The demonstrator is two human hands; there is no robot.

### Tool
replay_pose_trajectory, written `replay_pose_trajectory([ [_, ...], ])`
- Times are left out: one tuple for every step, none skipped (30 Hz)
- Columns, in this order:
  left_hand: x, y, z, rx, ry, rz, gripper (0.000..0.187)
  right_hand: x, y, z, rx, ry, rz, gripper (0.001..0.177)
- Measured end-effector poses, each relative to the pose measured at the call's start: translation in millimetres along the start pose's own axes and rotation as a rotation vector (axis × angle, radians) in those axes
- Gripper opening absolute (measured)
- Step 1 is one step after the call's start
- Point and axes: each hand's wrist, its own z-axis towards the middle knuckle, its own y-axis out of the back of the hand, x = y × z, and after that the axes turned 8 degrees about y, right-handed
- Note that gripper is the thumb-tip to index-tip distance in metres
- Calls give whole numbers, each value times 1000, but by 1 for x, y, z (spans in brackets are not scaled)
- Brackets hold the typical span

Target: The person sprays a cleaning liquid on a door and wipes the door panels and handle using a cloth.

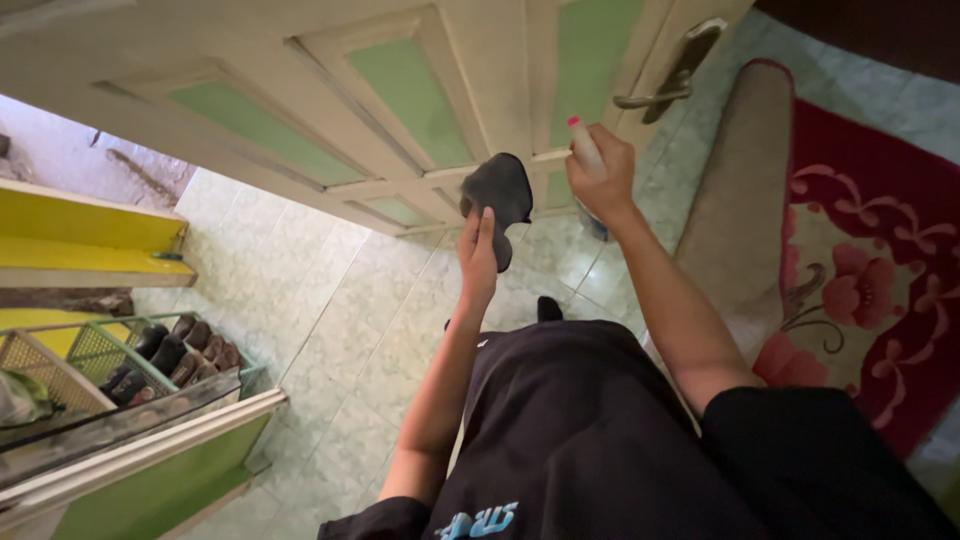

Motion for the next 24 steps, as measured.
replay_pose_trajectory([
  [2, 2, 0, -7, -2, 16, 44, -6, -6, -1, 19, -30, 6, 7],
  [2, 4, -2, -15, -5, 32, 44, -9, -12, -3, 39, -58, 11, 6],
  [0, 6, -4, -22, -7, 47, 43, -11, -16, -5, 37, -49, 3, 6],
  [-1, 7, -4, -14, -22, 45, 44, -14, -21, -7, 36, -38, -5, 6],
  [-3, 8, -5, -7, -37, 42, 44, -16, -26, -10, 35, -27, -13, 7],
  [-4, 8, -6, 2, -50, 39, 45, -19, -29, -13, 25, -26, 4, 9],
  [-5, 9, -7, -3, -46, 50, 45, -21, -32, -18, 15, -25, 20, 11],
  [-6, 10, -6, -7, -43, 61, 44, -26, -36, -21, 2, -22, 36, 14],
  [-7, 11, -6, -11, -41, 71, 44, -33, -39, -24, 25, -73, -31, 13],
  [-6, 12, -6, -10, -41, 58, 44, -40, -43, -28, 47, -123, -98, 13],
  [-6, 12, -6, -9, -41, 45, 45, -48, -47, -32, 70, -174, -165, 14],
  [-5, 12, -5, -6, -41, 31, 45, -55, -51, -38, 79, -203, -158, 14],
  [-5, 12, -5, -2, -38, 33, 44, -60, -54, -44, 89, -232, -152, 14],
  [-5, 13, -5, -1, -33, 34, 44, -65, -56, -49, 101, -261, -145, 14],
  [-4, 13, -5, 0, -29, 34, 44, -71, -58, -52, 105, -233, -118, 14],
  [-3, 13, -6, -8, -7, 25, 44, -76, -59, -55, 111, -207, -90, 15],
  [0, 13, -6, -16, 14, 15, 44, -80, -60, -58, 116, -182, -63, 16],
  [2, 12, -5, -21, 35, 5, 44, -83, -59, -61, 125, -170, -102, 19],
  [5, 12, -5, -16, 34, 1, 44, -87, -59, -62, 133, -158, -142, 21],
  [7, 12, -5, -8, 34, -2, 44, -90, -57, -65, 141, -148, -182, 24],
  [10, 12, -5, -1, 35, -6, 45, -93, -55, -67, 156, -217, -195, 24],
  [13, 13, -4, 1, 39, 5, 44, -96, -54, -69, 168, -285, -207, 25],
  [15, 13, -2, 4, 43, 15, 44, -100, -53, -71, 180, -353, -218, 26],
  [17, 12, -2, 7, 47, 25, 44, -104, -51, -73, 195, -401, -219, 25],
])
